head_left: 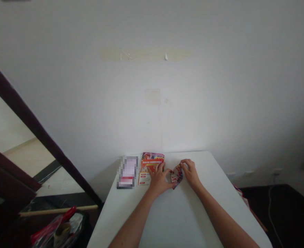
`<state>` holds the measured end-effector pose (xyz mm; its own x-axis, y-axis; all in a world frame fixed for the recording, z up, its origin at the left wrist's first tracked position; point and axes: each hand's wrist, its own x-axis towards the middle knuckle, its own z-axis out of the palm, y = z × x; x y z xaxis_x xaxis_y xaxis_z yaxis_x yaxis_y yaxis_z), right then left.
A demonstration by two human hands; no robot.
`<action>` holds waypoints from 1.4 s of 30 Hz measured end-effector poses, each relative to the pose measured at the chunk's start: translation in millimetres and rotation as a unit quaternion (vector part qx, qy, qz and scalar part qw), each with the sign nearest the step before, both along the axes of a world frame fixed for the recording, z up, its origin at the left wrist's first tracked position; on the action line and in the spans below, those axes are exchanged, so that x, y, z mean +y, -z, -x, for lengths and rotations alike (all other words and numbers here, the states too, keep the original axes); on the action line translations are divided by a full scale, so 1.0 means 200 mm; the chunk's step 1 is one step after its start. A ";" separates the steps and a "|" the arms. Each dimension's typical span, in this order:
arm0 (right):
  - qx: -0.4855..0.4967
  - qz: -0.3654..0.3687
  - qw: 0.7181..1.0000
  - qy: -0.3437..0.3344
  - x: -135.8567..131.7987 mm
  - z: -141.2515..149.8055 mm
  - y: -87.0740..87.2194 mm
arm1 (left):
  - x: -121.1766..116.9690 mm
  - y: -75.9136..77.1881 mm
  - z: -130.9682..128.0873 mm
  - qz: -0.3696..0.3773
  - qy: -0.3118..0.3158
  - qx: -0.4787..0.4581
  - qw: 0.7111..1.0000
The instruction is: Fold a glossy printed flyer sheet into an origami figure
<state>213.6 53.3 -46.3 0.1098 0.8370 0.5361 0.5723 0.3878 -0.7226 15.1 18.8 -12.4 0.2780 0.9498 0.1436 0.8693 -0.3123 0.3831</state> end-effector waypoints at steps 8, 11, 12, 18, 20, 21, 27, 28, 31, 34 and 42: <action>-0.013 0.003 1.000 -0.009 0.00 0.00 0.01 | 0.00 0.00 0.00 -0.003 -0.008 0.009 1.000; -0.013 0.006 1.000 -0.013 0.00 0.00 0.01 | 0.01 0.02 0.00 -0.017 -0.022 0.010 1.000; -0.016 0.006 1.000 -0.014 0.00 0.00 0.02 | 0.02 0.03 0.00 -0.024 -0.030 0.011 0.999; -0.076 0.009 0.997 -0.021 0.00 0.00 0.05 | 0.03 0.04 0.01 -0.058 -0.086 0.017 0.994; -0.101 0.011 0.995 -0.019 0.00 0.00 0.05 | 0.03 0.05 0.01 -0.057 -0.090 0.020 0.994; -0.111 0.012 0.994 -0.018 -0.01 0.01 0.06 | 0.03 0.05 0.01 -0.057 -0.089 0.020 0.994; -0.167 0.039 0.985 -0.006 -0.02 0.02 0.04 | 0.04 0.07 0.01 -0.069 -0.067 0.006 0.995; -0.174 0.045 0.984 -0.001 -0.02 0.02 0.04 | 0.04 0.08 0.02 -0.072 -0.061 0.000 0.996; -0.182 0.057 0.982 0.007 -0.02 0.03 0.03 | 0.07 0.09 0.04 -0.072 -0.033 -0.024 0.997; -0.178 0.064 0.982 0.008 -0.02 0.02 0.04 | 0.10 0.08 0.08 -0.048 -0.009 -0.039 0.998; -0.174 0.069 0.982 -0.004 -0.03 0.02 0.03 | 0.16 0.07 0.14 -0.036 -0.006 -0.058 0.998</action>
<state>210.4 46.4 -51.5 -0.0671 0.9044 0.4214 0.7906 0.3058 -0.5305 -13.2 50.2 -27.0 0.2449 0.9390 0.2417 0.8239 -0.3329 0.4586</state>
